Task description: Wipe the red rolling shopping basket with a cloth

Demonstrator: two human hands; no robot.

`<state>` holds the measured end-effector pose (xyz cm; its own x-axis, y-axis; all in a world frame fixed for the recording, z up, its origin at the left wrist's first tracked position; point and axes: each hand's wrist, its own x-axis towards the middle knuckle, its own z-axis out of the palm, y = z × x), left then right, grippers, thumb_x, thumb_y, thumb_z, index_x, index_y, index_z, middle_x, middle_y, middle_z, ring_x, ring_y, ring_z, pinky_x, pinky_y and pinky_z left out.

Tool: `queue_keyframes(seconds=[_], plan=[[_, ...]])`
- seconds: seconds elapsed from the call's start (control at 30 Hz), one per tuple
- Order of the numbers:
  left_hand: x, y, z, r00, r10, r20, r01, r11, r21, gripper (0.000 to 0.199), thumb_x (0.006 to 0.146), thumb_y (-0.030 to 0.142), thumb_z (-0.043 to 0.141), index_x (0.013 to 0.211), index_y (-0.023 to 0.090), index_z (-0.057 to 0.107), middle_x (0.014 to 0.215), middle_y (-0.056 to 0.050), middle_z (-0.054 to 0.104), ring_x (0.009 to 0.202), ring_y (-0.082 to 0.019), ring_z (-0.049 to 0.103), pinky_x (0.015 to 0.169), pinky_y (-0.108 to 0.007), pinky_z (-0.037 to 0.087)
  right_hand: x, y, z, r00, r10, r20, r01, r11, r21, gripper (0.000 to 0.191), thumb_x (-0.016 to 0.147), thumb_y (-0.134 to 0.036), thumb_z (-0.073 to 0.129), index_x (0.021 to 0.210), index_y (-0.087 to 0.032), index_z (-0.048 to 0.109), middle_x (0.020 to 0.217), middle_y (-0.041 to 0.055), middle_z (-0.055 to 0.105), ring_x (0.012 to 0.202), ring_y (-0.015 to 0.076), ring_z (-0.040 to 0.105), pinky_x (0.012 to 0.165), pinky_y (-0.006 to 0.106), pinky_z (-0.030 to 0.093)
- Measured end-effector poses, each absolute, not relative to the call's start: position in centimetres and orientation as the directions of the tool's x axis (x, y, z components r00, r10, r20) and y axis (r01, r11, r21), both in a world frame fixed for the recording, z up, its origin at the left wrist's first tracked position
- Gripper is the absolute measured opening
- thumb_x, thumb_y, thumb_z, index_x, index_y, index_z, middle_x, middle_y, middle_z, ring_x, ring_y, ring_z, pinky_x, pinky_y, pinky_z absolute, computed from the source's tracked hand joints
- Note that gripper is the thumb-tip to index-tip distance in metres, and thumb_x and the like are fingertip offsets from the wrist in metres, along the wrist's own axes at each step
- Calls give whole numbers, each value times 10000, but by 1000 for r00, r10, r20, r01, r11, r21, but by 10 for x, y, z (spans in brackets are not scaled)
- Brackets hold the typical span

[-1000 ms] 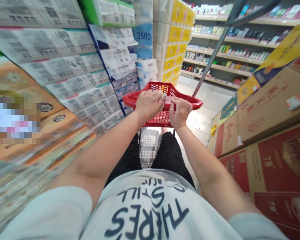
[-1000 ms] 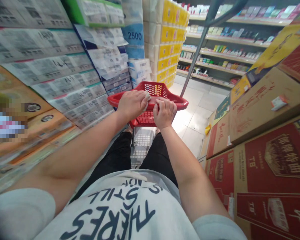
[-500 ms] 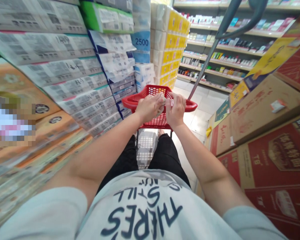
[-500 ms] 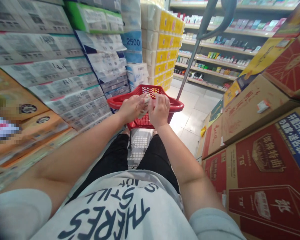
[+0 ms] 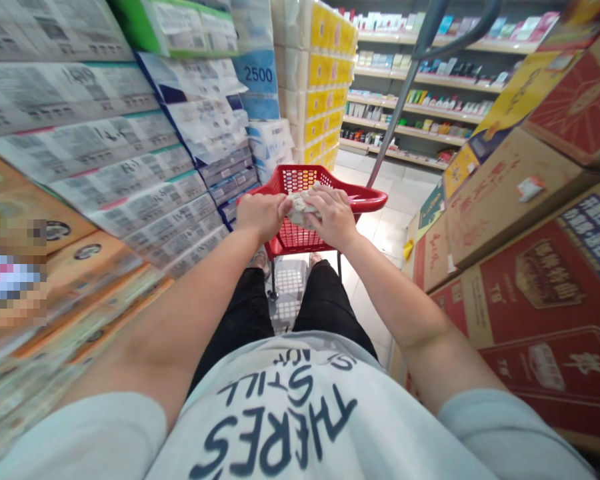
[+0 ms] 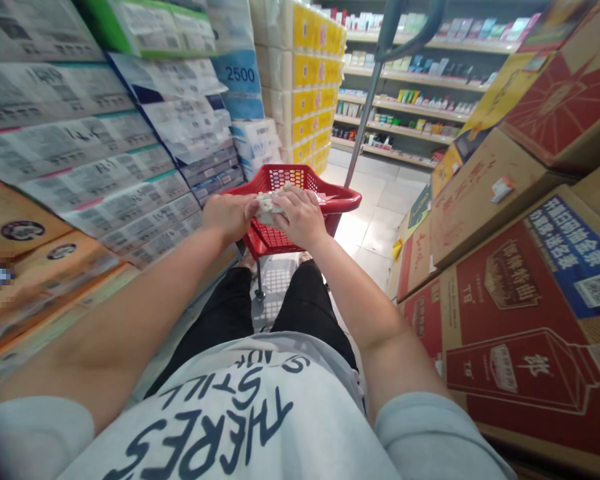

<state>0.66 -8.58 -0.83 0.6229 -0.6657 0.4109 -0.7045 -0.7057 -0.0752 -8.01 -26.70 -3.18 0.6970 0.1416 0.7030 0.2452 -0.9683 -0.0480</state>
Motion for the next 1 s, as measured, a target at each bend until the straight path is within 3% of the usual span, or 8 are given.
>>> queue_keyframes(seconds=[0.13, 0.3, 0.43, 0.53, 0.6, 0.73, 0.83, 1.0], plan=[[1, -95, -12, 613, -656, 440, -699, -710, -85, 645, 961, 536, 137, 941, 165, 664, 917, -151, 712, 864, -298, 653, 711, -382, 365, -90, -278, -29, 665, 58, 745, 169, -983, -74, 215, 867, -306, 590, 1025, -166, 630, 1109, 118, 625, 1252, 281, 420, 1097, 468, 255], [-3, -100, -18, 578, -625, 524, -682, -723, -110, 654, 965, 538, 156, 846, 145, 665, 834, -144, 704, 784, -279, 644, 660, -367, 338, -94, -262, -54, 640, 73, 765, 137, -990, -20, 443, 905, -256, 534, 1341, -202, 478, 1357, 105, 484, 1312, 274, 361, 1124, 475, 258], [-1, -98, -20, 544, -618, 568, -682, -720, -130, 626, 976, 510, 174, 812, 156, 664, 789, -122, 701, 734, -258, 637, 629, -353, 318, -93, -255, -67, 565, 69, 822, 124, -992, -2, 453, 903, -221, 526, 1353, -227, 479, 1363, 81, 497, 1318, 274, 373, 1131, 473, 264], [1, -95, -21, 525, -611, 593, -684, -717, -134, 601, 981, 487, 197, 810, 158, 669, 762, -115, 698, 715, -249, 632, 631, -353, 314, -89, -265, -56, 558, 50, 829, 230, -969, -96, 429, 887, -146, 479, 1309, -216, 512, 1231, 64, 600, 1176, 221, 517, 1066, 395, 378], [1, -93, -22, 521, -599, 608, -682, -721, -125, 582, 982, 470, 215, 800, 159, 672, 754, -115, 697, 708, -248, 629, 634, -356, 314, -85, -274, -45, 533, -75, 843, 234, -944, -232, 471, 872, -115, 448, 1335, -199, 470, 1183, 69, 622, 1089, 203, 570, 977, 357, 458], [-2, -92, -22, 510, -570, 644, -674, -730, -112, 562, 985, 438, 231, 770, 163, 672, 734, -110, 692, 694, -244, 623, 634, -359, 310, -80, -274, -37, 398, -289, 871, 172, -909, -380, 388, 883, -110, 395, 1238, -192, 529, 1291, 104, 531, 1162, 202, 529, 937, 350, 487], [-3, -91, -22, 498, -562, 661, -675, -730, -111, 556, 987, 430, 236, 752, 169, 666, 705, -99, 683, 663, -236, 612, 620, -357, 298, -81, -259, -46, 416, -169, 893, 173, -950, -260, 268, 910, -140, 395, 1059, -200, 610, 1271, 91, 540, 1178, 210, 505, 1042, 401, 400], [1, -83, -22, 482, -550, 681, -680, -726, -105, 518, 982, 411, 277, 735, 168, 662, 701, -98, 681, 650, -229, 599, 611, -358, 280, -86, -247, -56, 551, 34, 834, 124, -991, -42, 385, 909, -370, 563, 1249, -192, 534, 1325, 109, 526, 1214, 279, 463, 1089, 489, 298]])
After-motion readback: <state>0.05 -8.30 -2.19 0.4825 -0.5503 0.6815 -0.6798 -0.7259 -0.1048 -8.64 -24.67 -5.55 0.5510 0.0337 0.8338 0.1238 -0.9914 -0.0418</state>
